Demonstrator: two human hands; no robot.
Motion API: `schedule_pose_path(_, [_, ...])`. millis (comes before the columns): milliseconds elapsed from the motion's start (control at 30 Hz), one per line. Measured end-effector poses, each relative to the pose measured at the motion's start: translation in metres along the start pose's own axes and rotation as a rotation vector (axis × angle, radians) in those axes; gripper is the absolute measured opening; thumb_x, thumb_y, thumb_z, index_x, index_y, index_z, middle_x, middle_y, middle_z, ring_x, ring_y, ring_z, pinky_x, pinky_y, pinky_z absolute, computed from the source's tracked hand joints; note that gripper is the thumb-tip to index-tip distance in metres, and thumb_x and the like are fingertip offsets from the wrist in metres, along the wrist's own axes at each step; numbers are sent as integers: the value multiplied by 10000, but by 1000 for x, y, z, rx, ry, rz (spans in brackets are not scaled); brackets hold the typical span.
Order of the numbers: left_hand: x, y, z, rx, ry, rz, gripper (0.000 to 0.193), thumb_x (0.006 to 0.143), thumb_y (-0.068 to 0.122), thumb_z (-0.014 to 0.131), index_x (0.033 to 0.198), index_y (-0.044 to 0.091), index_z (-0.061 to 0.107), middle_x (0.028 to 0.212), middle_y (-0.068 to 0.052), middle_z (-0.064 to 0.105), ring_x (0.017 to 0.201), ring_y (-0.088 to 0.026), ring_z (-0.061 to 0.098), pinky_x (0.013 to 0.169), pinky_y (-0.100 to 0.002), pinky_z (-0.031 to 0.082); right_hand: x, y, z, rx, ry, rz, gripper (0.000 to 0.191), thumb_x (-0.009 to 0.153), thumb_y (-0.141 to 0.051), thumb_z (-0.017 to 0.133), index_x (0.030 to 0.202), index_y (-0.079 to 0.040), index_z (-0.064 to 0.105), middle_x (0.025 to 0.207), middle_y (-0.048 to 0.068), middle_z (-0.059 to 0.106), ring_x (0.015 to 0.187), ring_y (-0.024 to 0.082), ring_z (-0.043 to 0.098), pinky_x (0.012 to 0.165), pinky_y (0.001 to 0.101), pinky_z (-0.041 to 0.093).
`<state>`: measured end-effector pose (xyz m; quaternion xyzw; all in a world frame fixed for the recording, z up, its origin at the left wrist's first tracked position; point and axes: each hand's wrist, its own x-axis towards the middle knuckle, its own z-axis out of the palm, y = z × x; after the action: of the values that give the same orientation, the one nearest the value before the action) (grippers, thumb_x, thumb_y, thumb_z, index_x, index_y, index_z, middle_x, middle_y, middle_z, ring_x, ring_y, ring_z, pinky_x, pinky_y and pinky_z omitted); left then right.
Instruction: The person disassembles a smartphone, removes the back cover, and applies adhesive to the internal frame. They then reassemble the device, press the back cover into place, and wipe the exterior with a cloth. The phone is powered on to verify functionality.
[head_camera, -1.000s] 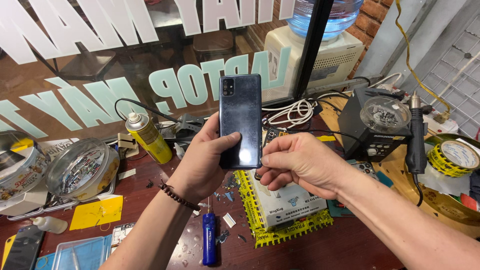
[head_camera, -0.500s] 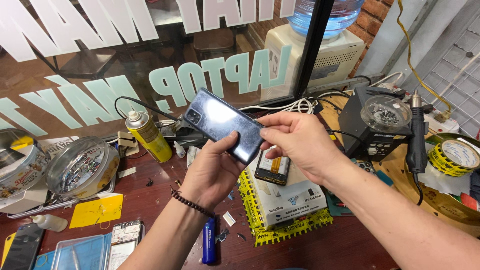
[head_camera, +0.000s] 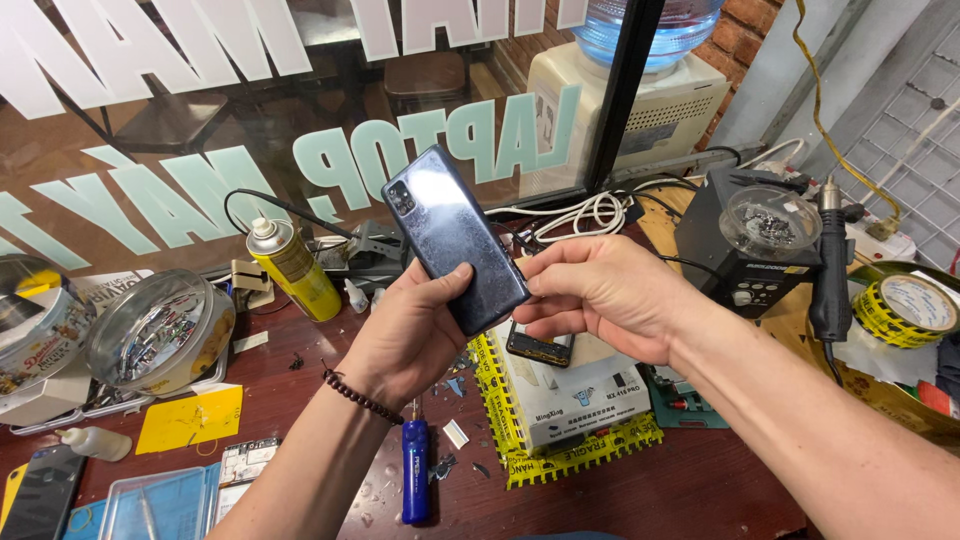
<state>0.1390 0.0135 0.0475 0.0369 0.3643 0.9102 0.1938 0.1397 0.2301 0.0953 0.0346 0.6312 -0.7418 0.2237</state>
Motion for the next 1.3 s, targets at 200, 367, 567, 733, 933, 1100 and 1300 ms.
schedule_pose_path(200, [3, -5, 0, 43, -6, 24, 260, 992, 35, 523, 1236, 17, 610, 1213, -138, 706, 1112, -245, 692, 1037, -425, 548, 1, 6, 3, -33, 22, -17, 160, 883, -25, 692, 1018, 58, 678, 917, 138, 728, 764, 217, 740, 703, 368, 643])
schedule_pose_path(367, [4, -3, -3, 4, -23, -34, 277, 1007, 51, 511, 1268, -11, 581, 1239, -162, 689, 1126, -261, 682, 1051, -434, 536, 0, 4, 3, 19, -42, 9, 197, 865, -28, 660, 1032, 61, 717, 933, 137, 762, 772, 217, 754, 695, 349, 652])
schedule_pose_path(567, [5, 2, -3, 58, -14, -41, 282, 993, 51, 509, 1263, -1, 576, 1212, -144, 699, 1098, -243, 695, 1020, -424, 553, 5, 1, -1, -41, -36, 19, 167, 868, -8, 682, 1017, 67, 695, 910, 168, 742, 793, 249, 769, 679, 344, 649])
schedule_pose_path(733, [10, 4, -3, 119, 5, 3, 217, 991, 16, 539, 1203, -3, 579, 1160, -144, 697, 1045, -242, 698, 987, -427, 574, 9, 6, -5, -84, -19, 4, 140, 873, -1, 684, 998, 62, 685, 886, 145, 733, 755, 217, 757, 663, 324, 649])
schedule_pose_path(933, [12, -4, -3, 185, 54, 66, 244, 968, -5, 558, 1211, 0, 583, 1165, -132, 694, 1037, -225, 697, 982, -420, 568, 11, 15, 0, -203, 40, -23, 117, 881, 16, 700, 978, 68, 662, 855, 131, 705, 732, 199, 733, 672, 324, 647])
schedule_pose_path(1100, [12, -2, -4, 58, 87, -27, 271, 958, 20, 548, 1222, -6, 603, 1176, -138, 705, 1056, -234, 708, 1007, -421, 567, 9, 11, -6, -2, -92, -9, 197, 899, -29, 651, 1069, 54, 708, 936, 130, 750, 796, 198, 744, 725, 334, 642])
schedule_pose_path(1300, [13, 0, -7, 35, 54, -40, 257, 965, 25, 561, 1218, -2, 599, 1178, -127, 709, 1066, -229, 705, 1019, -423, 559, 10, 10, -10, 9, -109, 6, 183, 904, -57, 635, 1050, 34, 698, 924, 122, 744, 797, 209, 745, 713, 350, 639])
